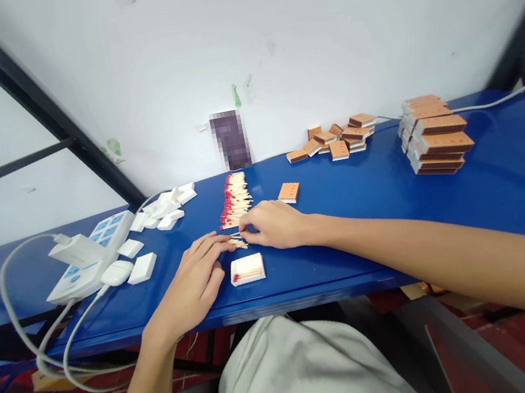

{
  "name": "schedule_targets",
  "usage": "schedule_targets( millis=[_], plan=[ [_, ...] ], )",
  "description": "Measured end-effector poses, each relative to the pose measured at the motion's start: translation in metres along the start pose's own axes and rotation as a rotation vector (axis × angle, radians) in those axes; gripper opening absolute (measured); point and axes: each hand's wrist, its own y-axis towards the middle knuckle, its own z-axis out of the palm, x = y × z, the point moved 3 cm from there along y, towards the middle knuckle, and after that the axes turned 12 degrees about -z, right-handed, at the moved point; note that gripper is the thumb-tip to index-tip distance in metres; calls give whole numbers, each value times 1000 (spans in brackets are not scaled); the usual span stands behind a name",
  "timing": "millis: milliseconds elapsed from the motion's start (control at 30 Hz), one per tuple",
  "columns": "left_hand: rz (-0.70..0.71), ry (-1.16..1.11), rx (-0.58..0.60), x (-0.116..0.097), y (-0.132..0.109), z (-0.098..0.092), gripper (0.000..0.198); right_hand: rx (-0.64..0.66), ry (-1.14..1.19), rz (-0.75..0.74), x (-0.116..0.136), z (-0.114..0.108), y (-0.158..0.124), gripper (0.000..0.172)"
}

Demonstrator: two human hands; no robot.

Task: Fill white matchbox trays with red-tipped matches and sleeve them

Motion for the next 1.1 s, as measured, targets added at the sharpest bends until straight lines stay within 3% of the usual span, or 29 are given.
schedule_targets(
  millis=[200, 400, 567, 767, 967, 1100],
  plan=[
    [-20, -13, -58, 0, -1, 0, 35, -34, 1, 8, -1, 3, 3, 18],
    [-240, 65, -172, 8, 0, 1, 29, -23, 43, -12, 2, -6, -1, 29],
    [-340, 94, -177, 13, 1, 4, 29, 43, 66, -2, 6, -13, -6, 21],
    [-339, 37, -150, 13, 3, 4, 17, 11, 62, -13, 9, -7, 0, 27],
    [-342, 23, -145, 12, 4, 3, 17, -18, 71, -61, 10, -5, 3, 24],
    [-334, 27, -138, 13, 4, 3, 20, 30, 85, -52, 7, -11, -3, 20]
  ],
)
